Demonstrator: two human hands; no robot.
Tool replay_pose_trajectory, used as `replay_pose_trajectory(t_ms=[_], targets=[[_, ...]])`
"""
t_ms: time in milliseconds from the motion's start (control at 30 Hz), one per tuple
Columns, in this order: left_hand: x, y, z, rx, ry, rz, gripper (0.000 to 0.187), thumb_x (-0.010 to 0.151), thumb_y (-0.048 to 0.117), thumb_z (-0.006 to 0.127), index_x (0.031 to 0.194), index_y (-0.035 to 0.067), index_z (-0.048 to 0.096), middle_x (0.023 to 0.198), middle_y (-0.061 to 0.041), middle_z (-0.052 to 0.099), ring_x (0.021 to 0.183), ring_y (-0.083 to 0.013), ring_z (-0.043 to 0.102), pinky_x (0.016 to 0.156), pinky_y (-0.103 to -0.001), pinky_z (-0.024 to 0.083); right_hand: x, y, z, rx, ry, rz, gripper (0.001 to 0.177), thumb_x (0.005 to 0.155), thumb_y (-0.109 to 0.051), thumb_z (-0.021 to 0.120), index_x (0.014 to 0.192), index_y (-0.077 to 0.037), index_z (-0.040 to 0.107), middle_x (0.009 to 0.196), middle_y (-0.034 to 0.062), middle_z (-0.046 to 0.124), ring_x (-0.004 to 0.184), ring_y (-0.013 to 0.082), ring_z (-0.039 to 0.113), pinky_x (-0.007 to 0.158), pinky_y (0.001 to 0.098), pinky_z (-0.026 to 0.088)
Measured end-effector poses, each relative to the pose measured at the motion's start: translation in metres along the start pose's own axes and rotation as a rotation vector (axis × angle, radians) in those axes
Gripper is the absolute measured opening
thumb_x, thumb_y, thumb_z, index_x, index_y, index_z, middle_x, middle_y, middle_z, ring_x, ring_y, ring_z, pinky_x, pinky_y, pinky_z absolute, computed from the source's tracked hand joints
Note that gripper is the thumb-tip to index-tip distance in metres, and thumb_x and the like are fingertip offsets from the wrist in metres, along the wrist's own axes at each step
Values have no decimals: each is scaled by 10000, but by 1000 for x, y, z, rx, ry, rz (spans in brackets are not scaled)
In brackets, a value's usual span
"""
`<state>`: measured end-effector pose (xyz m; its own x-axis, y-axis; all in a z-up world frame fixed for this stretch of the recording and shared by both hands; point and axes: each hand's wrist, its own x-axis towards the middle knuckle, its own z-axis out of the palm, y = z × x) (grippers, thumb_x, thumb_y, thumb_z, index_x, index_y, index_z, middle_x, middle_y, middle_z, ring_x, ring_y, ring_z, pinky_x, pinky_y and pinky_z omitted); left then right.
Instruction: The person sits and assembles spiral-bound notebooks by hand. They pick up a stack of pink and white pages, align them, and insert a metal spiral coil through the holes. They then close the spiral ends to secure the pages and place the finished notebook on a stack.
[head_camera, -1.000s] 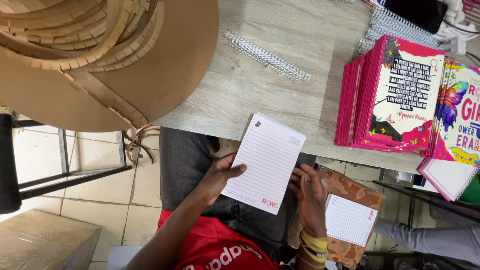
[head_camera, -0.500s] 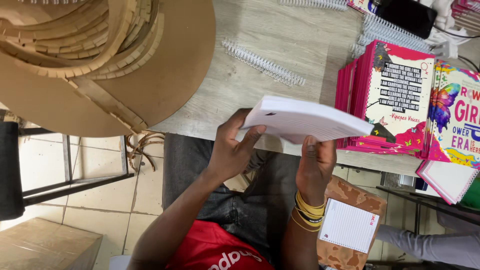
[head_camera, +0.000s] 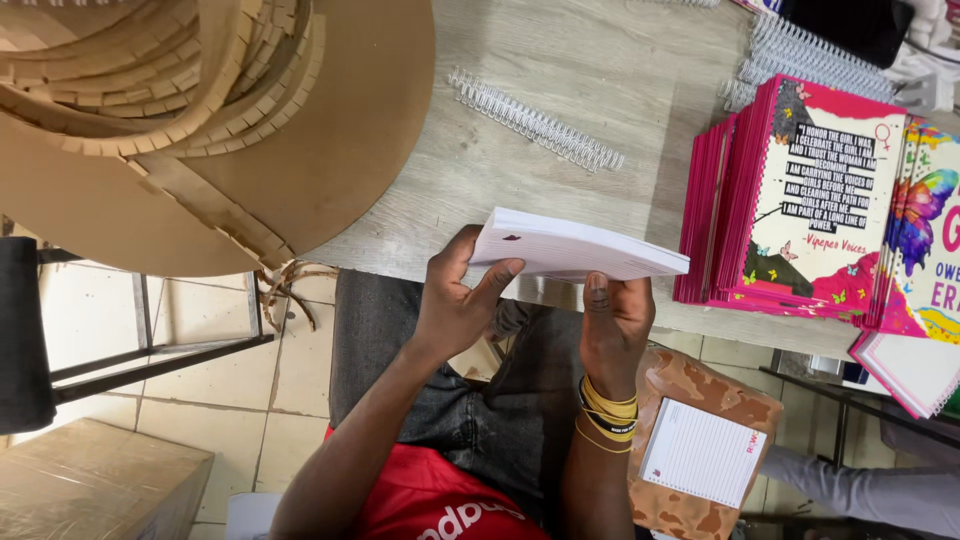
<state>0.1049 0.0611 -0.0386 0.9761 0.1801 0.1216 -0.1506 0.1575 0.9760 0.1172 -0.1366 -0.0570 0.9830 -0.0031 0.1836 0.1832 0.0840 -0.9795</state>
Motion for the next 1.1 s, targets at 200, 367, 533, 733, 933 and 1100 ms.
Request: replay_pose_trajectory(t_ms=[200, 367, 533, 733, 933, 1100], targets=[[-13, -17, 1, 60, 155, 197, 205, 956, -2, 804, 1150, 58, 826, 1110, -143, 850, 1116, -258, 771, 969, -446, 607, 8, -5, 10, 35, 44, -47, 458, 1114, -208, 588, 1508, -29, 438, 1455, 185, 602, 1378, 267, 579, 1217, 489, 439], [-13, 38, -3, 315, 127, 559, 277, 999, -30, 701, 1198, 131, 807, 1217, -139, 818, 1175, -330, 771, 1095, -470, 568, -5, 10, -20, 376, 168, 185, 484, 1139, -425, 445, 1441, -68, 566, 1338, 141, 725, 1256, 268, 722, 1139, 455, 585], [-32, -4, -6, 764, 21, 559, 262, 979, 52, 781, 1139, 242, 864, 1328, 32, 796, 1291, -220, 725, 1142, -438, 525, 8, -11, -27, 494, -56, 393, 844, 1051, -693, 400, 1551, -24, 516, 1256, 170, 769, 1127, 244, 774, 963, 411, 655], [-44, -8, -6, 856, -223, 417, 317, 955, 20, 790, 1270, 44, 787, 1438, -161, 707, 1428, -388, 582, 1265, -583, 388, 6, -43, -3, -37, -106, 382, 489, 1085, -161, 598, 1558, -44, 553, 1322, 108, 727, 1161, 157, 685, 979, 388, 608], [-18, 24, -24, 754, -173, 304, 496, 961, 395, 815, 1387, 155, 728, 1504, -132, 659, 1466, -360, 541, 1260, -541, 386, 3, -26, -20, -12, -95, 285, 462, 1065, -63, 615, 1524, -38, 572, 1215, 125, 764, 1084, 157, 701, 940, 368, 605], [3, 63, -40, 152, 12, -442, 954, 957, 468, 752, 1673, 57, 274, 1621, -383, 391, 1506, -634, 349, 1192, -765, 335, -1, -8, -48, 133, -26, 242, 541, 985, -88, 686, 1504, 12, 566, 1180, 188, 773, 1020, 218, 747, 905, 422, 632]])
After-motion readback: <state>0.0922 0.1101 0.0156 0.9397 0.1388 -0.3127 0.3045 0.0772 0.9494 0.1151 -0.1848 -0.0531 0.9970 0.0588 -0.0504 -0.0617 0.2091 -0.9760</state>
